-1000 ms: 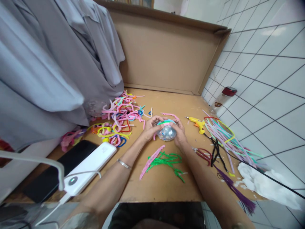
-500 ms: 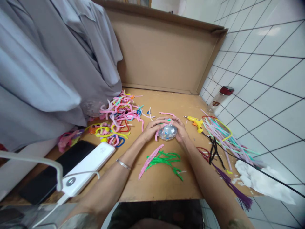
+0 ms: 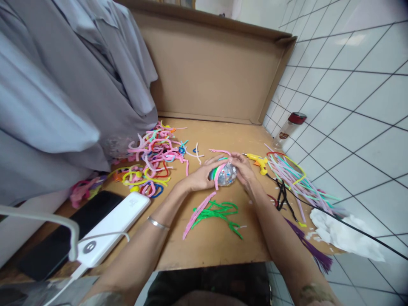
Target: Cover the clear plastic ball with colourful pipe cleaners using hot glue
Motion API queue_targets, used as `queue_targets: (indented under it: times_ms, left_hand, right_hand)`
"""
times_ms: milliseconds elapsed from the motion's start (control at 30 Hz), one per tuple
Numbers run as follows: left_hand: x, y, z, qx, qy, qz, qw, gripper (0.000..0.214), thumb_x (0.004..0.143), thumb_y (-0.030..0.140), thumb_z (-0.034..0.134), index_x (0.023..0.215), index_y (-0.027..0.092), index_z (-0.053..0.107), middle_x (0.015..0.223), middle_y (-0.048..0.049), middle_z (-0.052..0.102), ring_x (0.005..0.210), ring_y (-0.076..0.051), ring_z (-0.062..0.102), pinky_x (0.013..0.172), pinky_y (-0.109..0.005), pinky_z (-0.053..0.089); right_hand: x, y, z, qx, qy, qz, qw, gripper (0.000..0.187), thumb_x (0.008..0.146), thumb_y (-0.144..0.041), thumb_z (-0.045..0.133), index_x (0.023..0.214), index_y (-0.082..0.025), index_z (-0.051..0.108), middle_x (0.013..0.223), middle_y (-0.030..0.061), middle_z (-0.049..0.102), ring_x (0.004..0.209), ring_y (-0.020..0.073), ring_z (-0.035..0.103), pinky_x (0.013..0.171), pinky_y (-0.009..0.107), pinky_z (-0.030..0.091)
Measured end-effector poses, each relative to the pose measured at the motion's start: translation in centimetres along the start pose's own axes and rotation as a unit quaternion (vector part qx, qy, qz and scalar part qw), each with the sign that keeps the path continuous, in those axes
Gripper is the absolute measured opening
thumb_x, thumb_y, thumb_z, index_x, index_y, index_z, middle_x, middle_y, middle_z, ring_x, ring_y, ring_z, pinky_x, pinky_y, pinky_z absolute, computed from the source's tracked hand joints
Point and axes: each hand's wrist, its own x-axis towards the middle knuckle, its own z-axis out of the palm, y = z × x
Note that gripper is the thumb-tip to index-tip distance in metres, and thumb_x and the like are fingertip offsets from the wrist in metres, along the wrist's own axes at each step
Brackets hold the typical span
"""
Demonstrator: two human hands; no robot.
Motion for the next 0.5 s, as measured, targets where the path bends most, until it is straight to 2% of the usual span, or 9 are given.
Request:
queue_targets:
  times_ms: [100,267,400,500]
  left_hand:
    - [0.1,-0.3,0.4,0.057,0.001,0.01,0.998,0.092,0.072,0.037,0.076,0.152,0.028,0.032,0.161,-0.0126,0.025,0.15,-0.033,0.02,0.12,-0.054,0.023]
    - [0.2,-1.9,1.5,0.117,0.028,0.042,0.992,0.102,0.067,0.042,0.081,0.153,0.027,0.028,0.16,-0.0153,0.026,0.149,-0.034,0.023,0.119,-0.054,0.025]
    - [0.2,-2.9,2.7,0.137,0.089,0.088,0.983,0.094,0.071,0.043,0.078,0.151,0.025,0.031,0.155,-0.0169,0.033,0.144,-0.033,0.033,0.116,-0.052,0.032]
    - [0.1,-2.7,3.2,0.16,0.122,0.09,0.975,0.09,0.071,0.044,0.076,0.148,0.022,0.035,0.147,-0.018,0.041,0.137,-0.033,0.041,0.112,-0.05,0.037]
  right_hand:
    - [-0.1,-0.5,0.2,-0.017,0.017,-0.001,1.0,0.045,0.046,-0.028,0.089,0.081,-0.021,0.063,0.071,-0.006,0.063,0.067,0.0103,0.057,0.067,0.025,0.047]
    - [-0.5,-0.7,0.6,0.006,0.023,0.021,0.999,0.044,0.042,-0.031,0.09,0.075,-0.02,0.064,0.068,-0.0059,0.064,0.064,0.0095,0.057,0.065,0.024,0.047]
    - [-0.6,-0.4,0.8,0.012,0.031,0.018,0.999,0.044,0.042,-0.034,0.091,0.074,-0.021,0.064,0.067,-0.006,0.066,0.063,0.0106,0.058,0.065,0.025,0.048]
    - [-0.6,0.3,1.2,0.004,0.026,0.021,0.999,0.043,0.048,-0.046,0.088,0.071,-0.021,0.062,0.064,-0.0049,0.064,0.063,0.0127,0.059,0.067,0.028,0.049]
